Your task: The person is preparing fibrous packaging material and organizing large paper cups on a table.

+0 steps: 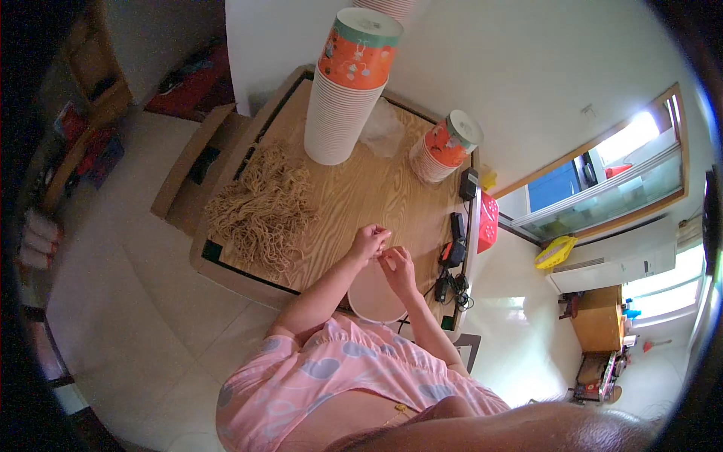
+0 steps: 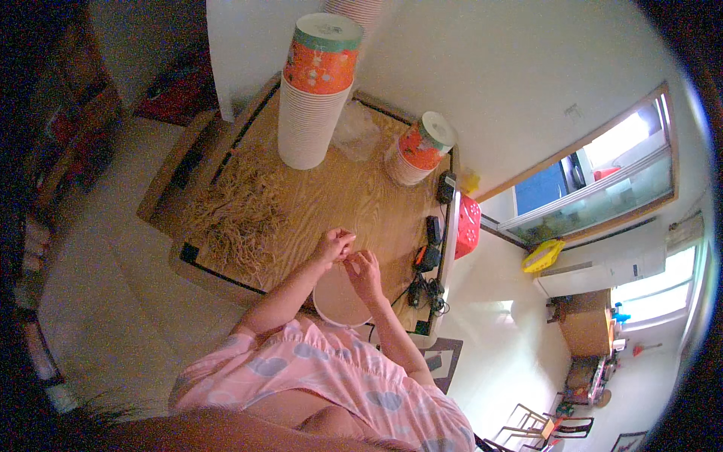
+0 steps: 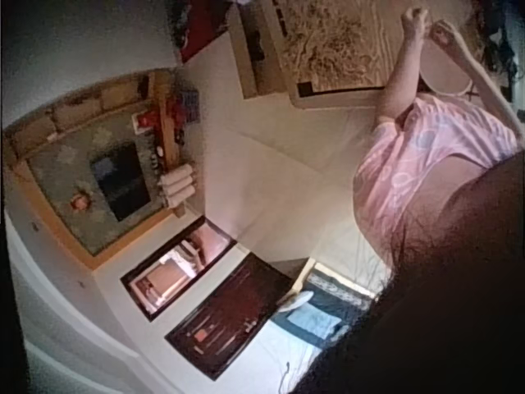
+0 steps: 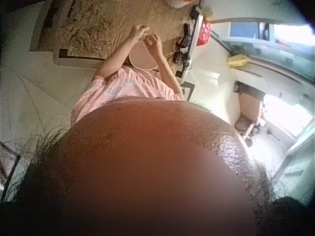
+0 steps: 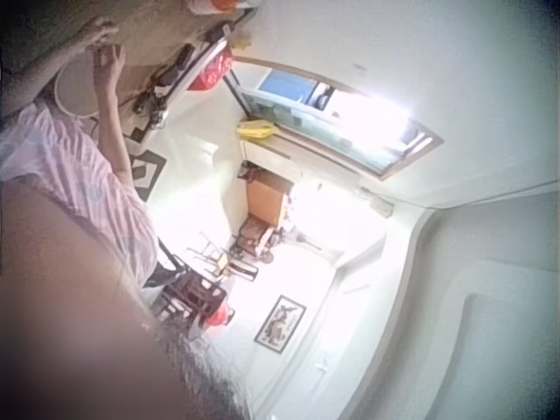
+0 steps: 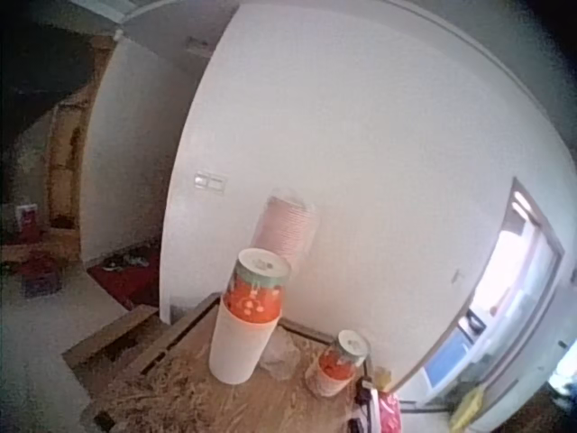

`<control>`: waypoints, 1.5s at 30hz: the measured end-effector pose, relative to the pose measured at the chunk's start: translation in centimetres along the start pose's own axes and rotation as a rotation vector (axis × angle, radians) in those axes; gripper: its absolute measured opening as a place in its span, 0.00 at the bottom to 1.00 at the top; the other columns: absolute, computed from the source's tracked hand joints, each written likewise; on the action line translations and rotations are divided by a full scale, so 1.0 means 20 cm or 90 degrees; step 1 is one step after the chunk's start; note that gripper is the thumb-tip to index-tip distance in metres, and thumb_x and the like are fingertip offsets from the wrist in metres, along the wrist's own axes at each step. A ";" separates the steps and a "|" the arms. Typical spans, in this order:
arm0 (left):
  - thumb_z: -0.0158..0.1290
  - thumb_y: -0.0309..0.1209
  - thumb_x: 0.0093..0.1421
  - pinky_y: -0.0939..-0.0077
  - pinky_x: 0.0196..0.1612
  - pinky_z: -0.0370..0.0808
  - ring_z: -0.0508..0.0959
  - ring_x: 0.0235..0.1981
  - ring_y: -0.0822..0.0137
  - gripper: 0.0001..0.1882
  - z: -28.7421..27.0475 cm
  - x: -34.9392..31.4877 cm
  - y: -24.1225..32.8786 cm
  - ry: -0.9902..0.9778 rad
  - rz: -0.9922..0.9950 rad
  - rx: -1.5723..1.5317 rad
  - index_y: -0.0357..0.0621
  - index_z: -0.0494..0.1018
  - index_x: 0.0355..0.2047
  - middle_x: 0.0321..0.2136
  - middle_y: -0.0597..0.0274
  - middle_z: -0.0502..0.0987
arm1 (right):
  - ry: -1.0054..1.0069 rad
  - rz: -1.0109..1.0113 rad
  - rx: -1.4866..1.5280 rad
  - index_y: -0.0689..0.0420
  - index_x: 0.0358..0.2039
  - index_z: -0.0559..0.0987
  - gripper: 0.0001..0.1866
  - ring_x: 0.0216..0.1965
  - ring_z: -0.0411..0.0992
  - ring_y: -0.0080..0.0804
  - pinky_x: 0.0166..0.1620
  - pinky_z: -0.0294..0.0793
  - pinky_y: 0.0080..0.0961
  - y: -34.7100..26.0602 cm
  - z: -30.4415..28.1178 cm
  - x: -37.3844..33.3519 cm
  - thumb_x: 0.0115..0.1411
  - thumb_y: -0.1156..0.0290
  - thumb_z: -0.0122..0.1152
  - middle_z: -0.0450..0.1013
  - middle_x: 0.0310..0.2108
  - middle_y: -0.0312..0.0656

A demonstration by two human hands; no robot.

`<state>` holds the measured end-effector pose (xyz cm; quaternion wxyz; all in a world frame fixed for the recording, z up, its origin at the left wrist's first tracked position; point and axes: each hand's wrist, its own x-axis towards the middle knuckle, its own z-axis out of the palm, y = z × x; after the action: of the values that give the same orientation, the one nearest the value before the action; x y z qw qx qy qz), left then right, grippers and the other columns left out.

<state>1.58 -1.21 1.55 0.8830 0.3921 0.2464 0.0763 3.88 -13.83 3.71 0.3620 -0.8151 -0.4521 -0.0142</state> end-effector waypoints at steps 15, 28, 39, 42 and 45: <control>0.50 0.27 0.51 0.86 0.09 0.56 0.61 0.09 0.81 0.05 -0.07 0.01 -0.05 0.001 0.031 0.021 0.42 0.65 0.23 0.12 0.71 0.64 | -0.219 0.199 0.134 0.58 0.38 0.71 0.15 0.37 0.68 0.45 0.42 0.66 0.32 -0.11 -0.07 -0.13 0.46 0.76 0.53 0.69 0.34 0.49; 0.51 0.28 0.50 0.81 0.15 0.65 0.67 0.13 0.77 0.07 -0.12 0.04 -0.18 0.067 0.341 0.366 0.40 0.67 0.20 0.15 0.69 0.69 | -0.374 0.055 0.047 0.58 0.40 0.72 0.17 0.41 0.67 0.46 0.45 0.65 0.32 0.14 0.12 -0.23 0.50 0.66 0.54 0.69 0.37 0.51; 0.48 0.26 0.50 0.78 0.15 0.69 0.73 0.12 0.72 0.04 -0.13 -0.12 -0.05 -0.099 0.054 0.505 0.38 0.67 0.23 0.13 0.59 0.73 | -0.332 0.160 0.128 0.60 0.36 0.74 0.10 0.31 0.71 0.29 0.34 0.71 0.23 -0.26 -0.16 -0.11 0.53 0.76 0.51 0.71 0.33 0.43; 0.48 0.26 0.50 0.77 0.16 0.70 0.74 0.13 0.70 0.04 -0.14 -0.09 -0.05 -0.125 0.062 0.568 0.37 0.68 0.24 0.13 0.59 0.73 | -0.257 0.106 0.134 0.60 0.36 0.74 0.10 0.34 0.71 0.35 0.36 0.70 0.26 -0.36 -0.18 -0.09 0.52 0.75 0.52 0.71 0.35 0.44; 0.48 0.26 0.52 0.79 0.16 0.68 0.72 0.14 0.72 0.05 -0.14 -0.08 -0.07 -0.167 0.020 0.509 0.37 0.66 0.26 0.15 0.59 0.72 | -0.229 0.019 0.082 0.59 0.37 0.73 0.11 0.37 0.70 0.40 0.40 0.69 0.29 -0.43 -0.18 -0.08 0.51 0.74 0.53 0.70 0.36 0.45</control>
<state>-1.23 -0.77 -0.46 0.6841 0.7139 0.1360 -0.0622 -2.40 -14.34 10.64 0.3268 -0.7863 -0.4972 0.1663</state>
